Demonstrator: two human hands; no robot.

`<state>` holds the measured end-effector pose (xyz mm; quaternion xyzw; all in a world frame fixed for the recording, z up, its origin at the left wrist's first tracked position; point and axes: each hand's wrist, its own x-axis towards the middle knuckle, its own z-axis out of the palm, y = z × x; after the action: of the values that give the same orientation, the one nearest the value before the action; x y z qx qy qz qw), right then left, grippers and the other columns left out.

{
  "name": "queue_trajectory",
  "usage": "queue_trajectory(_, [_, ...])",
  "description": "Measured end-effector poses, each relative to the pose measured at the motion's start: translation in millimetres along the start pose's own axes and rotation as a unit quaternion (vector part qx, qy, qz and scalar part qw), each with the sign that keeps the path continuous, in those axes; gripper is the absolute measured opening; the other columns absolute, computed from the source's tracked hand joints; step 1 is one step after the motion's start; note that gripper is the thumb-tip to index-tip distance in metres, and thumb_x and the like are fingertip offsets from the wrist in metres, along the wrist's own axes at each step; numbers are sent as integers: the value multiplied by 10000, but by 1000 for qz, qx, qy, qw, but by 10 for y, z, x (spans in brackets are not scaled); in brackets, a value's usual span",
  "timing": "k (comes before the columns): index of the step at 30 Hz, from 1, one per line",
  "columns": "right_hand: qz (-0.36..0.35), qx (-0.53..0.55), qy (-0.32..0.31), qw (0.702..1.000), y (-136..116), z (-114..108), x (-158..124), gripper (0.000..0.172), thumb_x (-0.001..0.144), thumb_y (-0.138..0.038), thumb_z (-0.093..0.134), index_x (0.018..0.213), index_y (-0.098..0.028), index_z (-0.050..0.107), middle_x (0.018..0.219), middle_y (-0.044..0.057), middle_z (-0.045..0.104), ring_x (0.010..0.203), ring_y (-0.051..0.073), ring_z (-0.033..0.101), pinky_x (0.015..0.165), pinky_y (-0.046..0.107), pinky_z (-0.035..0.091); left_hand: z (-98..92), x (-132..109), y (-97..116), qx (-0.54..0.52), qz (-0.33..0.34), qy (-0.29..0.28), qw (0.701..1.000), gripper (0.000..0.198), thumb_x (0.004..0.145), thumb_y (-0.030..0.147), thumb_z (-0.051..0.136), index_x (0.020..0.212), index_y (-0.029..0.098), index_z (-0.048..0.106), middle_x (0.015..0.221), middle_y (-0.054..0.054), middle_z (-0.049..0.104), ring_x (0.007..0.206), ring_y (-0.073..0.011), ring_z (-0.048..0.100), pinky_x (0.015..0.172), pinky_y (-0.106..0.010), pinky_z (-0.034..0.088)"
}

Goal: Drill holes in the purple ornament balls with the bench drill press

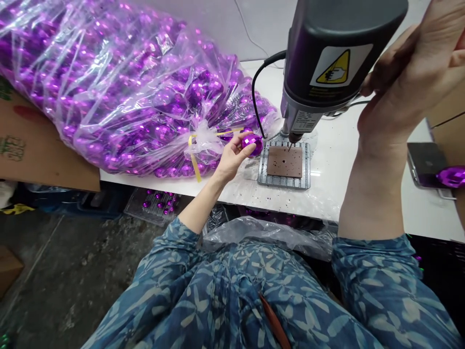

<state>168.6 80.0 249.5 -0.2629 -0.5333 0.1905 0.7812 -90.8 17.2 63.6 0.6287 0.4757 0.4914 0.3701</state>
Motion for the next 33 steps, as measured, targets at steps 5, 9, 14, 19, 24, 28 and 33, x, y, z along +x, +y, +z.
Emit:
queue_trajectory(5, [12, 9, -4, 1000, -49, -1, -10, 805, 612, -910, 639, 707, -217, 242, 520, -90, 188, 417, 13, 355, 418, 257, 183, 258, -163, 54, -139, -96, -92, 981, 624, 1018, 749, 721, 1407, 261, 714, 1283, -149, 828, 1130, -286, 819, 923, -475, 702])
queue_trajectory(9, [-13, 11, -13, 1000, -41, -15, -26, 779, 686, -879, 610, 699, -217, 199, 500, -92, 183, 400, -6, 335, 412, 212, 204, 399, -110, -94, -170, -129, -102, 972, 700, 908, 746, 855, 1380, 252, 703, 1357, -148, 822, 1277, -317, 800, 1058, -536, 690])
queue_trajectory(14, [-11, 0, -11, 1000, -36, -40, -43, 733, 726, -837, 648, 700, -225, 245, 482, -103, 281, 382, 9, 318, 386, 233, 193, 462, 3, -156, -235, -157, -76, 956, 558, 956, 560, 859, 1434, 320, 697, 1436, -107, 791, 1225, -298, 811, 1054, -570, 690])
queue_trajectory(19, [32, -11, -33, 999, -134, -55, -57, 716, 690, -817, 661, 678, -219, 266, 482, -111, 337, 401, -2, 400, 405, 196, 259, 505, 17, -23, -297, -193, -18, 935, 459, 1001, 495, 821, 1420, 326, 738, 1396, -68, 801, 1309, -294, 771, 1116, -517, 656])
queue_trajectory(24, [21, -16, -51, 998, -139, -71, -50, 701, 745, -814, 630, 710, -221, 257, 504, -107, 337, 415, -13, 409, 405, 185, 271, 584, 45, -81, -266, -166, -20, 949, 547, 927, 407, 926, 1423, 295, 726, 1333, -67, 820, 1372, -273, 741, 1278, -534, 556])
queue_trajectory(28, [26, -22, -51, 998, -136, -71, -42, 695, 731, -816, 615, 715, -226, 247, 500, -111, 332, 411, -11, 408, 400, 186, 274, 671, 150, -273, -210, -119, -35, 970, 590, 837, 420, 1003, 1319, 227, 723, 1304, -107, 822, 1328, -293, 765, 1311, -582, 533])
queue_trajectory(33, [33, -19, -57, 998, -134, -85, -43, 658, 732, -806, 618, 728, -247, 270, 511, -109, 337, 415, -6, 403, 394, 182, 296, 752, 276, -459, -156, -79, -70, 982, 628, 849, 460, 976, 1375, 244, 709, 1393, -129, 808, 1356, -329, 760, 1313, -641, 531])
